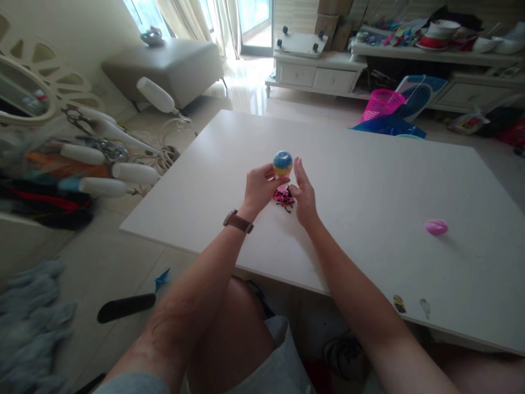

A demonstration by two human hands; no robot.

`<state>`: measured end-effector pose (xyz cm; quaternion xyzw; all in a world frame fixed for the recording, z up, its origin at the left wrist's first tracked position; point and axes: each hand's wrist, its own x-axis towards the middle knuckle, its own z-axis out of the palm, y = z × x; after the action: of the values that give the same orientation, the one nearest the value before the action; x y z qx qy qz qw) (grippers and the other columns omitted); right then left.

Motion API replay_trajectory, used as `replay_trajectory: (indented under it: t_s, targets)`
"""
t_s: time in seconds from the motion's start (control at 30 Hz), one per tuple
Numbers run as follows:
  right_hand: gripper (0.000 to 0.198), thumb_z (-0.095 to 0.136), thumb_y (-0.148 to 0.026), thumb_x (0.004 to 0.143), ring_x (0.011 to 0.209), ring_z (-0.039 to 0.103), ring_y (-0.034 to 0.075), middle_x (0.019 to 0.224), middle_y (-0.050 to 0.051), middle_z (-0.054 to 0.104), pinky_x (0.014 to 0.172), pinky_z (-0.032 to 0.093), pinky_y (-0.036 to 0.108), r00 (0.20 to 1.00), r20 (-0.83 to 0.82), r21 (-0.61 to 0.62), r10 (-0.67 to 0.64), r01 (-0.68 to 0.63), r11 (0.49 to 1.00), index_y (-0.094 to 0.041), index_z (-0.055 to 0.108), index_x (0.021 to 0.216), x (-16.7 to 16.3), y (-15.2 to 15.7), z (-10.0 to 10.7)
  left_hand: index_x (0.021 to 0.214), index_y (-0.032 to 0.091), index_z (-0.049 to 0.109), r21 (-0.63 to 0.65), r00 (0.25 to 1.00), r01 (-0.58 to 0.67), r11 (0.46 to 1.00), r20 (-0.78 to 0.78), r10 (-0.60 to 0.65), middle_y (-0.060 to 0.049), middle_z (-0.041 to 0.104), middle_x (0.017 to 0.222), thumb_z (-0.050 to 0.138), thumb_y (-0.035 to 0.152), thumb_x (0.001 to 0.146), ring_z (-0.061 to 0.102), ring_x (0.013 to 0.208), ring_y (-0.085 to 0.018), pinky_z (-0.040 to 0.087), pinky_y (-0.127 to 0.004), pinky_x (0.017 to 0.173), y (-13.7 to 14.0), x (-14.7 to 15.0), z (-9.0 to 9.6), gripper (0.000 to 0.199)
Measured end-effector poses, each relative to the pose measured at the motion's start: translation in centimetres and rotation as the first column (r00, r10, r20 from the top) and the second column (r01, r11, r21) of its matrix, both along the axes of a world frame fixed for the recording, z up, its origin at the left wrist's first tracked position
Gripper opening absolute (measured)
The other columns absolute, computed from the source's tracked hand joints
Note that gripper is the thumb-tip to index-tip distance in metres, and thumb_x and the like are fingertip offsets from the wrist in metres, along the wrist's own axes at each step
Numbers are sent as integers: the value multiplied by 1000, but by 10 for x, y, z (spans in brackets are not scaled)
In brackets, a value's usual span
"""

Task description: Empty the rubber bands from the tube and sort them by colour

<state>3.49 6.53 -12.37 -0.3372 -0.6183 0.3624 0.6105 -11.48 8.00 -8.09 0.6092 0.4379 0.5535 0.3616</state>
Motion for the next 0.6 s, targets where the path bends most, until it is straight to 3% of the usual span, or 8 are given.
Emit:
replay_trajectory:
  t_s: [0.13, 0.27, 0.33, 0.43, 0.5, 0.53, 0.6]
  targets:
    - [73, 50, -61, 94, 158, 23, 30, 167, 2, 35, 128, 22, 56, 967, -101, 63, -235, 242, 968, -33, 33, 160, 0, 1, -1, 94, 17, 76, 30, 996, -83, 996, 39, 81, -5, 78, 94, 79, 24, 73, 72, 91, -19, 58, -32, 86, -1, -1, 2, 22]
    - [68, 54, -62, 92, 143, 49, 31, 151, 7, 56, 117, 45, 53, 997, 65, -14, -37, 38, 999, -30, 45, 151, -10, -3, -6, 91, 17, 76, -8, 997, -15, 1000, -77, 15, -2, 76, 85, 76, 23, 75, 70, 85, -17, 56, -29, 79, -8, 6, 1, 17]
    - [68, 55, -62, 92, 148, 43, 32, 155, 7, 51, 121, 39, 55, 995, 87, 12, -39, 38, 999, -30, 45, 151, -5, 0, -6, 92, 17, 76, -20, 997, -24, 1000, -73, 22, -2, 77, 87, 77, 23, 75, 69, 85, -17, 56, -28, 78, -7, 7, 1, 18]
    - [75, 45, -62, 95, 159, 20, 32, 168, 8, 30, 127, 24, 57, 954, -16, 84, -300, 300, 950, -29, 28, 160, 8, 6, -3, 94, 18, 76, -2, 996, -84, 996, -15, 84, -3, 78, 92, 79, 23, 73, 69, 87, -17, 56, -29, 81, -3, 4, 4, 22]
    - [76, 39, -63, 97, 160, 14, 31, 171, 9, 22, 128, 20, 57, 912, -60, 95, -405, 409, 908, -28, 21, 162, 10, 6, 0, 93, 18, 76, 5, 996, -86, 996, -3, 86, -4, 78, 93, 78, 23, 73, 69, 87, -16, 56, -29, 81, -2, 4, 3, 21]
    - [76, 38, -64, 97, 160, 14, 31, 171, 8, 23, 128, 20, 56, 919, -48, 88, -391, 394, 915, -29, 21, 162, 8, 5, 1, 93, 18, 76, 1, 997, -72, 997, -11, 72, -3, 77, 92, 78, 23, 74, 69, 87, -16, 56, -29, 81, -2, 4, 2, 20]
    - [74, 43, -66, 94, 157, 25, 31, 165, 6, 36, 127, 27, 55, 978, 38, 45, -207, 205, 978, -31, 32, 158, 0, 1, 2, 91, 18, 76, -19, 999, -34, 999, -32, 34, -2, 77, 88, 76, 23, 75, 69, 87, -17, 56, -29, 79, -5, 7, 0, 18]
